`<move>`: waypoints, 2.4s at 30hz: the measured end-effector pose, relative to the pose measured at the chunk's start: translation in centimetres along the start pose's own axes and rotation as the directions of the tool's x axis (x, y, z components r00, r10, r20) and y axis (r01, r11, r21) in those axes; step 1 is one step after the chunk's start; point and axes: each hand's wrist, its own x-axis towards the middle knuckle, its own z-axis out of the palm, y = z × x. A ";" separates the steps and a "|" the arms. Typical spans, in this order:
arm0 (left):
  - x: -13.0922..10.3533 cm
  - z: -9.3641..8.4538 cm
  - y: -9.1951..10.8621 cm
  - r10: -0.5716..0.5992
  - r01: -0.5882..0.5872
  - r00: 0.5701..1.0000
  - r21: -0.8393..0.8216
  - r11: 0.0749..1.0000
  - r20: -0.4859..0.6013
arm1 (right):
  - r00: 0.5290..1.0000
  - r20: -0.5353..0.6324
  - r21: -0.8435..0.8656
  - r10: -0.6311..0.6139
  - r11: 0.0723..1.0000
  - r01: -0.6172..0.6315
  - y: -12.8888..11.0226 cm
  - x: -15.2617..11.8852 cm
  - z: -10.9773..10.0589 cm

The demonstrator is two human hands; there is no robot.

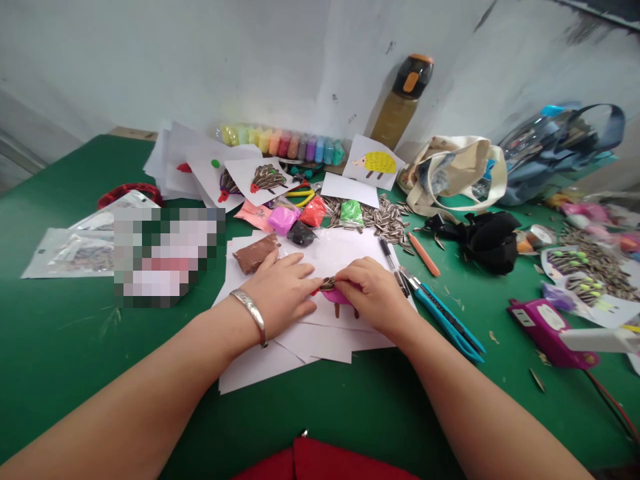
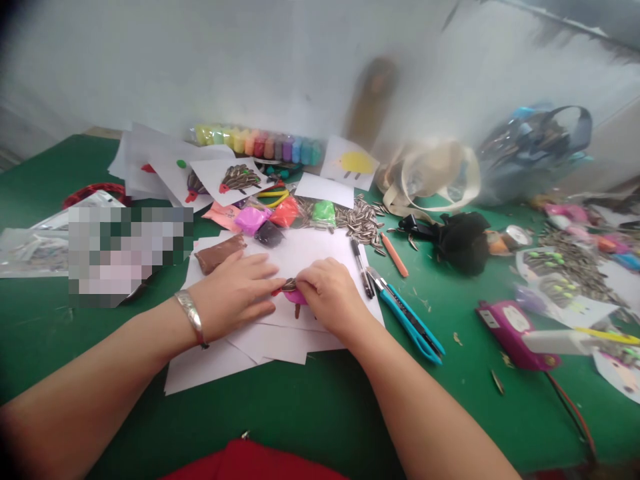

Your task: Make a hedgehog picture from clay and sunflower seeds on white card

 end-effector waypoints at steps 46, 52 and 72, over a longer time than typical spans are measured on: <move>0.0 -0.5 -0.1 -0.020 0.021 0.999 -0.020 1.000 0.035 | 0.844 -0.332 -0.444 0.421 0.720 -0.534 9.3 -1.4 -5.6; -0.3 -0.3 -0.2 -0.016 0.016 1.000 -0.025 1.000 -0.016 | 0.861 -0.288 -0.542 0.420 0.670 -0.508 8.8 -0.9 -4.8; -0.1 -0.6 0.1 -0.011 0.011 1.000 0.003 1.000 0.018 | 0.984 0.118 0.062 0.136 0.988 -0.144 -1.7 -0.6 -2.0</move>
